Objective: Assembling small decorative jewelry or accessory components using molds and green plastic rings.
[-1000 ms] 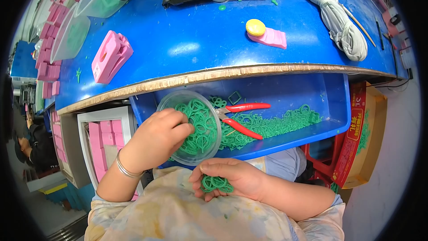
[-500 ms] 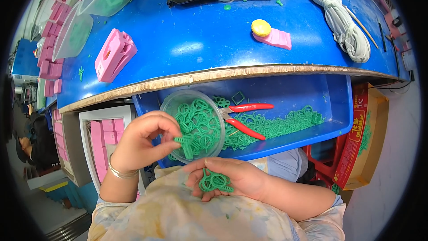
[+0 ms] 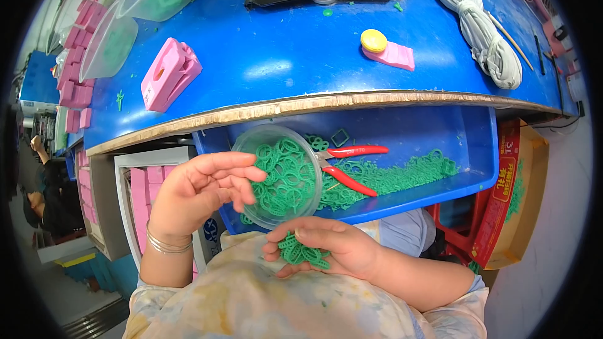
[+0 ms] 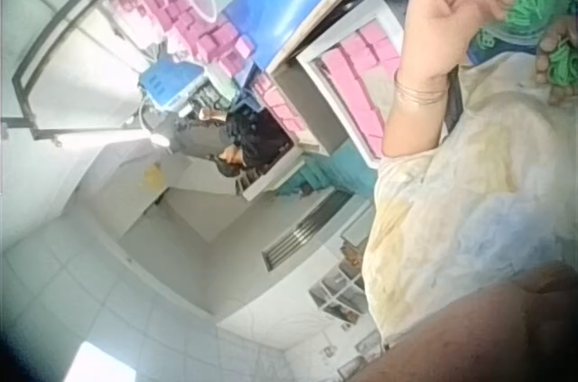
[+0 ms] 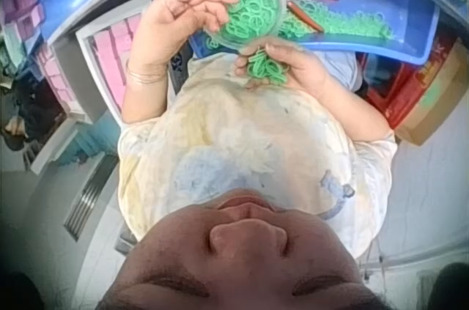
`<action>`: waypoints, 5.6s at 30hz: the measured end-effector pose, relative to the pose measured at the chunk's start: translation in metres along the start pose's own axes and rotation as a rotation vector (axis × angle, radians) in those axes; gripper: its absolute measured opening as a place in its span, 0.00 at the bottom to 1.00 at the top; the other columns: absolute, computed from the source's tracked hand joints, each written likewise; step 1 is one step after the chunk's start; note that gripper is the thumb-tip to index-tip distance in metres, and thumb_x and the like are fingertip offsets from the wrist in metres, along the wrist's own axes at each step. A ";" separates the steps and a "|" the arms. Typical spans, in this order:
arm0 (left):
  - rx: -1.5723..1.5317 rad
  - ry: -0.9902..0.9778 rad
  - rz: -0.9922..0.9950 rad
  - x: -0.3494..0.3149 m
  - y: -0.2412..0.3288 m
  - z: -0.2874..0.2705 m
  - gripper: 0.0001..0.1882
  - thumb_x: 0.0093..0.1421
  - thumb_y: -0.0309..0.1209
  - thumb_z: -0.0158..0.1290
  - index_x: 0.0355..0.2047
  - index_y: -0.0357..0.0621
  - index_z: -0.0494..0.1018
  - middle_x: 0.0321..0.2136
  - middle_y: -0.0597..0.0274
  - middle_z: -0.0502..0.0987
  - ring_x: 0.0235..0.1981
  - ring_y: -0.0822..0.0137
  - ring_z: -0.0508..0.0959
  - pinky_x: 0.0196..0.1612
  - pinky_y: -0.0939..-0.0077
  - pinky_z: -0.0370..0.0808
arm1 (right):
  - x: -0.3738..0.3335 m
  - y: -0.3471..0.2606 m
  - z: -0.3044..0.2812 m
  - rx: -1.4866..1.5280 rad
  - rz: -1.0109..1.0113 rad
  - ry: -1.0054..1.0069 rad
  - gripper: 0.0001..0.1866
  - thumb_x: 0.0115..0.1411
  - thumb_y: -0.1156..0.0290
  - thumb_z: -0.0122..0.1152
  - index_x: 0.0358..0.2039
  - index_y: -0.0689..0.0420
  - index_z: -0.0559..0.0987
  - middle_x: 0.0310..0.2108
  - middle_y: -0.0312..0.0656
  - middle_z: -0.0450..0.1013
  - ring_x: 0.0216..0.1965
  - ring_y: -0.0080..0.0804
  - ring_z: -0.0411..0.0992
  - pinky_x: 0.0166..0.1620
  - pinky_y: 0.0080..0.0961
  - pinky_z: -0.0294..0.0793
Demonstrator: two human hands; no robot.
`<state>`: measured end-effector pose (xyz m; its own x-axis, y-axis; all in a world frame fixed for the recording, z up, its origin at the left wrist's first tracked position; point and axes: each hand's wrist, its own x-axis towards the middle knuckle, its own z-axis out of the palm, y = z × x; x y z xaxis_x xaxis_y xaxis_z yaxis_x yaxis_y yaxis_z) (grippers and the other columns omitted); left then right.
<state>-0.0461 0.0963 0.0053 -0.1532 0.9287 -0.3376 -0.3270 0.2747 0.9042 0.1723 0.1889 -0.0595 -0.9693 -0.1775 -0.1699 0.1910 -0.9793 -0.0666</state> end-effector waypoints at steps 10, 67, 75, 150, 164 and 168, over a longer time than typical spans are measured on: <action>-0.376 -0.133 -0.062 0.000 -0.010 -0.012 0.26 0.55 0.16 0.43 0.56 0.25 0.56 0.52 0.35 0.65 0.53 0.48 0.70 0.53 0.62 0.69 | 0.001 -0.002 0.004 -0.048 0.005 -0.008 0.19 0.65 0.68 0.43 0.54 0.65 0.65 0.50 0.51 0.67 0.52 0.39 0.66 0.52 0.39 0.68; -0.620 -0.281 0.016 0.023 0.006 0.055 0.23 0.61 0.25 0.41 0.54 0.22 0.58 0.54 0.37 0.63 0.57 0.47 0.64 0.57 0.61 0.64 | 0.002 0.001 0.001 0.117 0.061 -0.015 0.18 0.64 0.67 0.44 0.50 0.67 0.67 0.47 0.51 0.68 0.51 0.40 0.67 0.53 0.33 0.67; -0.535 -0.252 0.040 0.021 0.007 0.057 0.23 0.60 0.25 0.42 0.53 0.21 0.60 0.54 0.37 0.64 0.57 0.47 0.64 0.58 0.62 0.63 | 0.001 0.000 -0.001 0.094 0.056 -0.021 0.19 0.65 0.67 0.44 0.50 0.66 0.66 0.48 0.52 0.68 0.53 0.41 0.66 0.54 0.33 0.67; 1.177 0.261 0.516 0.015 -0.020 0.008 0.12 0.44 0.18 0.55 0.31 0.40 0.70 0.35 0.56 0.70 0.38 0.55 0.71 0.41 0.66 0.69 | 0.006 0.000 0.000 0.015 0.029 -0.125 0.32 0.63 0.52 0.44 0.60 0.61 0.58 0.59 0.48 0.58 0.56 0.40 0.62 0.55 0.37 0.65; 1.002 -0.082 0.537 -0.012 0.011 0.029 0.13 0.42 0.17 0.55 0.31 0.42 0.73 0.33 0.57 0.74 0.33 0.59 0.74 0.35 0.69 0.70 | 0.010 -0.001 0.005 0.035 -0.058 -0.155 0.39 0.62 0.43 0.39 0.65 0.55 0.47 0.62 0.46 0.50 0.58 0.45 0.59 0.57 0.45 0.61; 0.898 -0.300 0.576 -0.012 0.015 0.035 0.15 0.42 0.19 0.56 0.33 0.43 0.75 0.35 0.57 0.75 0.32 0.60 0.74 0.36 0.69 0.69 | 0.007 0.000 0.007 0.089 -0.074 -0.066 0.36 0.63 0.46 0.39 0.64 0.56 0.50 0.61 0.47 0.52 0.58 0.47 0.58 0.57 0.47 0.61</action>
<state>-0.0162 0.0982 0.0318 0.2066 0.9650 0.1613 0.5344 -0.2494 0.8076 0.1644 0.1866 -0.0538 -0.9889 -0.1072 -0.1025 0.1066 -0.9942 0.0115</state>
